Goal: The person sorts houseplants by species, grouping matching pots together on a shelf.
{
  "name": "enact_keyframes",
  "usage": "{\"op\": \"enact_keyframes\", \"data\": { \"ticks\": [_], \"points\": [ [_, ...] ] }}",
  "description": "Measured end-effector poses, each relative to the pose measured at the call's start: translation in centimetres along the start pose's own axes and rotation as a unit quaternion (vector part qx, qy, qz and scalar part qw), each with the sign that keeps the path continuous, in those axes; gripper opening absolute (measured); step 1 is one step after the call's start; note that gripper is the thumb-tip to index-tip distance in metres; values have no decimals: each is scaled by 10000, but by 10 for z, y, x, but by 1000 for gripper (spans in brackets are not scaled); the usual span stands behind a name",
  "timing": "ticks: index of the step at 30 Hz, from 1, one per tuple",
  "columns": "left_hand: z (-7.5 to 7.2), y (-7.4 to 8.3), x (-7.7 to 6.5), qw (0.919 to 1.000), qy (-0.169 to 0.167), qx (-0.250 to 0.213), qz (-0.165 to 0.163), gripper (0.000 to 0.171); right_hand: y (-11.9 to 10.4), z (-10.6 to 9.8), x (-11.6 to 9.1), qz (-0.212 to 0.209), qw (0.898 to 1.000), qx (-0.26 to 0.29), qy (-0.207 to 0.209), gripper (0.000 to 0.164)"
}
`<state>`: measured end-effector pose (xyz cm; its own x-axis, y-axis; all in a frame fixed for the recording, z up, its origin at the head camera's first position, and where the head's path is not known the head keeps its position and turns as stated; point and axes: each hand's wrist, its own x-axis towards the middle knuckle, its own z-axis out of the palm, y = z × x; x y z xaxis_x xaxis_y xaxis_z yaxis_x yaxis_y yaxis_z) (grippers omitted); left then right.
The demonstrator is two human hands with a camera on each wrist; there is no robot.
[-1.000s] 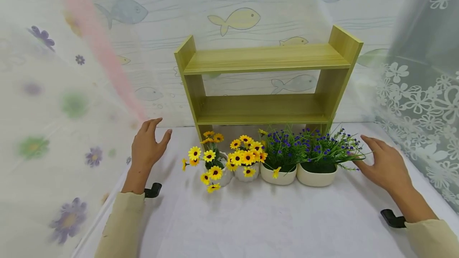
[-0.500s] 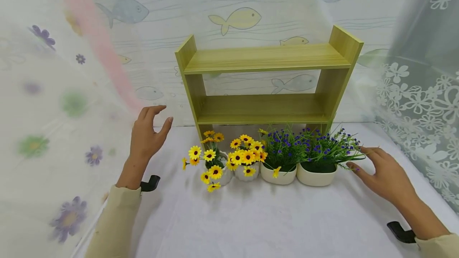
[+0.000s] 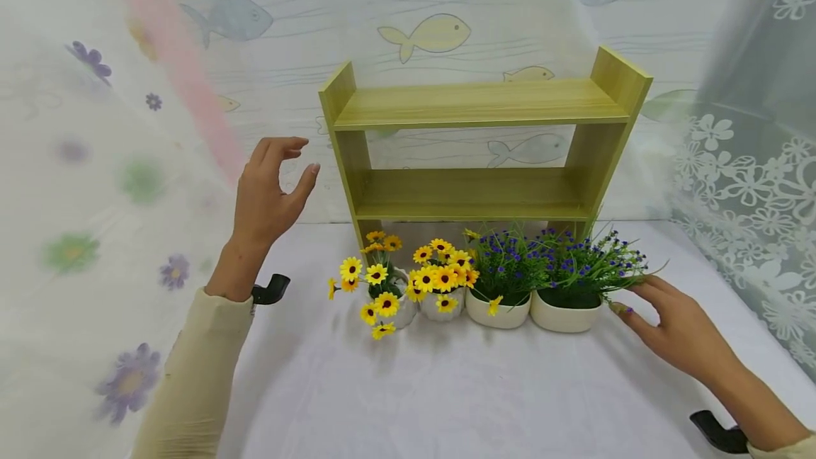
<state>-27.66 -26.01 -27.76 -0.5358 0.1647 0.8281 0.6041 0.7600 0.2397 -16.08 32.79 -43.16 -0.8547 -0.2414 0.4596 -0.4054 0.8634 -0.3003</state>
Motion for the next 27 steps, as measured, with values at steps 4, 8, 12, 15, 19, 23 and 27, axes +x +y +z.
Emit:
{"op": "enact_keyframes", "data": {
  "ticks": [4,8,12,15,19,23,27],
  "points": [
    [1,10,16,9999,-39,16,148,38,-2,5,-1,-71,9999,66,-35,38],
    [5,19,28,9995,-244,42,186,38,-3,13,-1,-144,9998,119,18,38],
    [11,23,36,9990,-417,69,143,39,-5,20,0,-106,9997,223,59,35],
    [15,26,39,9987,-482,116,102,38,-5,24,2,-50,9995,315,64,33],
    [22,28,42,9982,-564,189,56,37,-4,28,6,-30,9989,449,114,30],
    [29,28,45,9981,-542,275,13,33,-5,31,9,28,9984,549,98,27],
    [32,26,45,9980,-479,422,26,31,-7,33,10,143,9983,554,108,28]
  ]
}}
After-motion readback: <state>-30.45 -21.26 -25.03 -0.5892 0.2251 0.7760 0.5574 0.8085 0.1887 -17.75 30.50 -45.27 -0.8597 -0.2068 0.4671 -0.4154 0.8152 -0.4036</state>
